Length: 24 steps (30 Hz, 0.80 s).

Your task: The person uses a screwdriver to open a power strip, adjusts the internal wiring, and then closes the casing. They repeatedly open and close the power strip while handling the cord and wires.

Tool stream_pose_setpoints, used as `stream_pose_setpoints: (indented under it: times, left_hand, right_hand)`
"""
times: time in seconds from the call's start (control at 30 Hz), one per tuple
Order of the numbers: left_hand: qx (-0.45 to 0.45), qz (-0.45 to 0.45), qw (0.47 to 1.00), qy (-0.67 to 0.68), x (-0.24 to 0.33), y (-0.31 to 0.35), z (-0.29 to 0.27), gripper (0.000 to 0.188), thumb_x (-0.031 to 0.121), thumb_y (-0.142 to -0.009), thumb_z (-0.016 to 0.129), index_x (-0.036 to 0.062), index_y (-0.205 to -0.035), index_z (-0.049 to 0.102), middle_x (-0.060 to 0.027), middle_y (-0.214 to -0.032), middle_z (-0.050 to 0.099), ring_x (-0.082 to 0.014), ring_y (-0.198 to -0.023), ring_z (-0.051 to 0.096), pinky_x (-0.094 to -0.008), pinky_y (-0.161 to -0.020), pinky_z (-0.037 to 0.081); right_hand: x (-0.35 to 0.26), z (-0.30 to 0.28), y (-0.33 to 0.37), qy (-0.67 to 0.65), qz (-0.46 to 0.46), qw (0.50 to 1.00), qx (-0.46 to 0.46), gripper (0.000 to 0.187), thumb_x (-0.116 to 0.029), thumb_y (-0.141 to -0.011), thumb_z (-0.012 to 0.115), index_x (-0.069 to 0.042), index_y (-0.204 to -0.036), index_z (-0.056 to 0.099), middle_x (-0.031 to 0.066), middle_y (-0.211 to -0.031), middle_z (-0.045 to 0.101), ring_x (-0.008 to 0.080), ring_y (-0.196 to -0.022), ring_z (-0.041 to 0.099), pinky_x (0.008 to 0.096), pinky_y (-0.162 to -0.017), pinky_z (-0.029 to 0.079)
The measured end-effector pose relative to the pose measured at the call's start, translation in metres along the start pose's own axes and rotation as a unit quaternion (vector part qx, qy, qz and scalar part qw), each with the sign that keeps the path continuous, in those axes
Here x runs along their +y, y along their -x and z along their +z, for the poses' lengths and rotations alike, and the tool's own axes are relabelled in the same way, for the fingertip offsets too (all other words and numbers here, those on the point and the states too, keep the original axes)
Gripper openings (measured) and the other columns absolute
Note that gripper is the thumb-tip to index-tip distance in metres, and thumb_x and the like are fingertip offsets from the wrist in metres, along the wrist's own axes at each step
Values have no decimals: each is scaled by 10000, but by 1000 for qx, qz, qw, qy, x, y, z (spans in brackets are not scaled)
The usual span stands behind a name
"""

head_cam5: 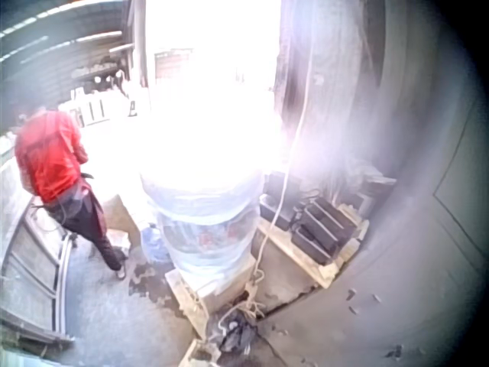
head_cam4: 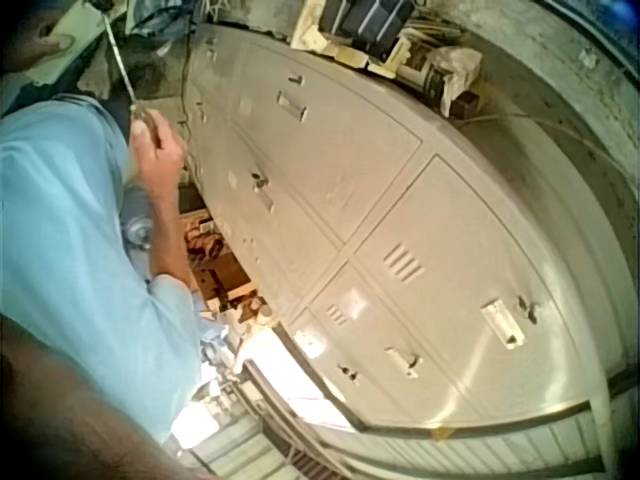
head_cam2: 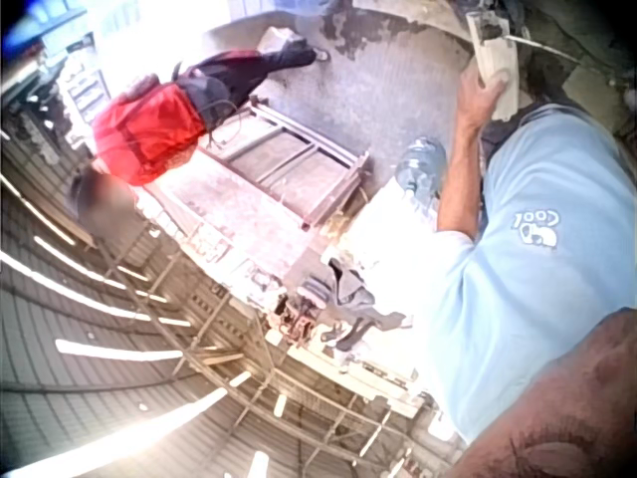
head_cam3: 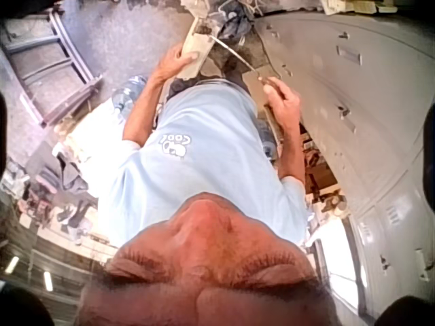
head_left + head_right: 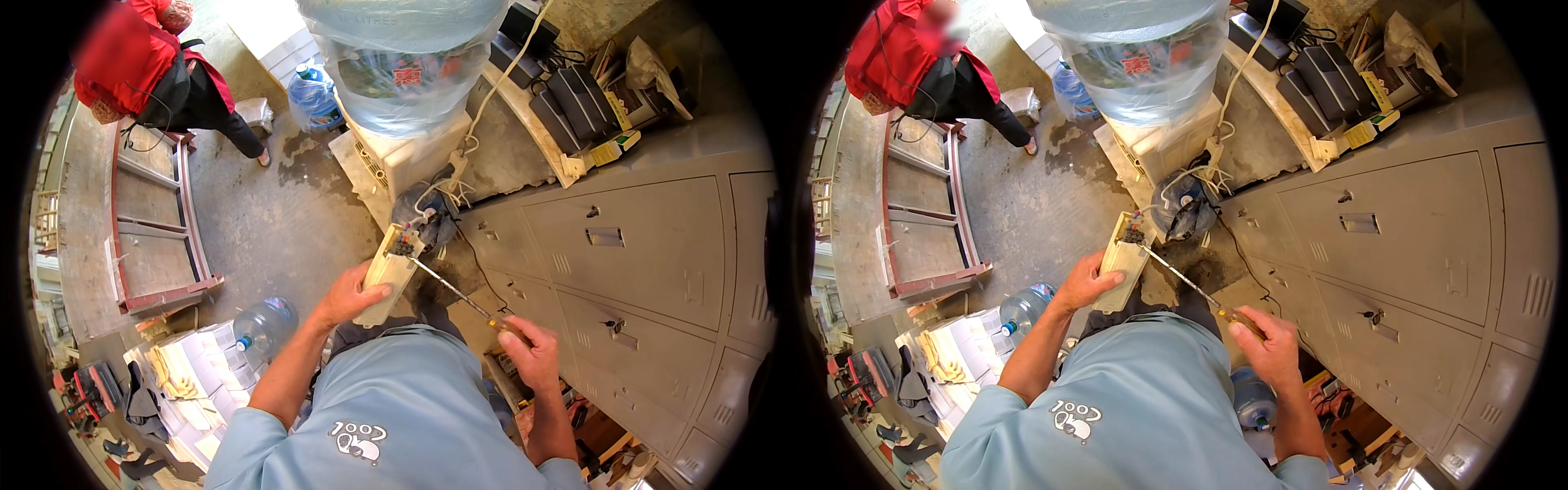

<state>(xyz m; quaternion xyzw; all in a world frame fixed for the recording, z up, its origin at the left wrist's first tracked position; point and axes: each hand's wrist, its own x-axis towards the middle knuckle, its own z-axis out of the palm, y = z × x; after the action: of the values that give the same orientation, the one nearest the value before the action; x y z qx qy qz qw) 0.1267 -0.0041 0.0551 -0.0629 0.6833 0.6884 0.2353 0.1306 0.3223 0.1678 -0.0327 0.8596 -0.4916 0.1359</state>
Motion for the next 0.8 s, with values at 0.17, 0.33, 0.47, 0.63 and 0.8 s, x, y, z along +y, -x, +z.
stream_pose_setpoints:
  times: [0.17,0.33,0.47,0.63,0.8]
  left_hand:
    - [-4,-11,999,-31,2,2,0,488,317,-828,690,11,-1194,584,-83,-1017,652,-154,-924,598,-312,-826,485]
    - [-37,-22,998,-56,14,3,0,552,328,-807,712,5,-1232,571,-70,-1059,647,-143,-957,572,-309,-849,471]
    - [-47,-27,995,-78,17,3,2,565,340,-801,718,2,-1229,571,-74,-1040,652,-145,-948,573,-312,-842,473]
    - [-48,-37,995,-77,18,4,3,566,336,-797,719,1,-1229,573,-81,-1035,656,-152,-943,576,-317,-846,473]
    - [-43,-69,992,-97,24,5,4,564,321,-807,707,-8,-1241,559,-91,-1058,655,-164,-955,581,-322,-856,473]
  right_hand:
    - [-5,-14,-5,13,36,999,-30,293,-151,-813,727,49,-1019,670,88,-653,594,103,-570,511,256,-552,432]
    - [-17,-27,-13,16,66,996,-57,293,-168,-816,730,52,-1002,674,85,-614,564,81,-566,495,258,-532,423]
    - [-23,-33,-15,18,92,993,-75,275,-162,-810,727,50,-979,677,89,-607,559,80,-569,498,262,-528,424]
    - [-31,-35,-22,49,101,989,-97,241,-167,-813,705,27,-954,686,94,-598,557,85,-550,509,274,-522,426]
    - [-36,-30,-26,72,92,989,-95,243,-180,-812,701,22,-947,687,112,-608,580,119,-535,535,290,-526,433]
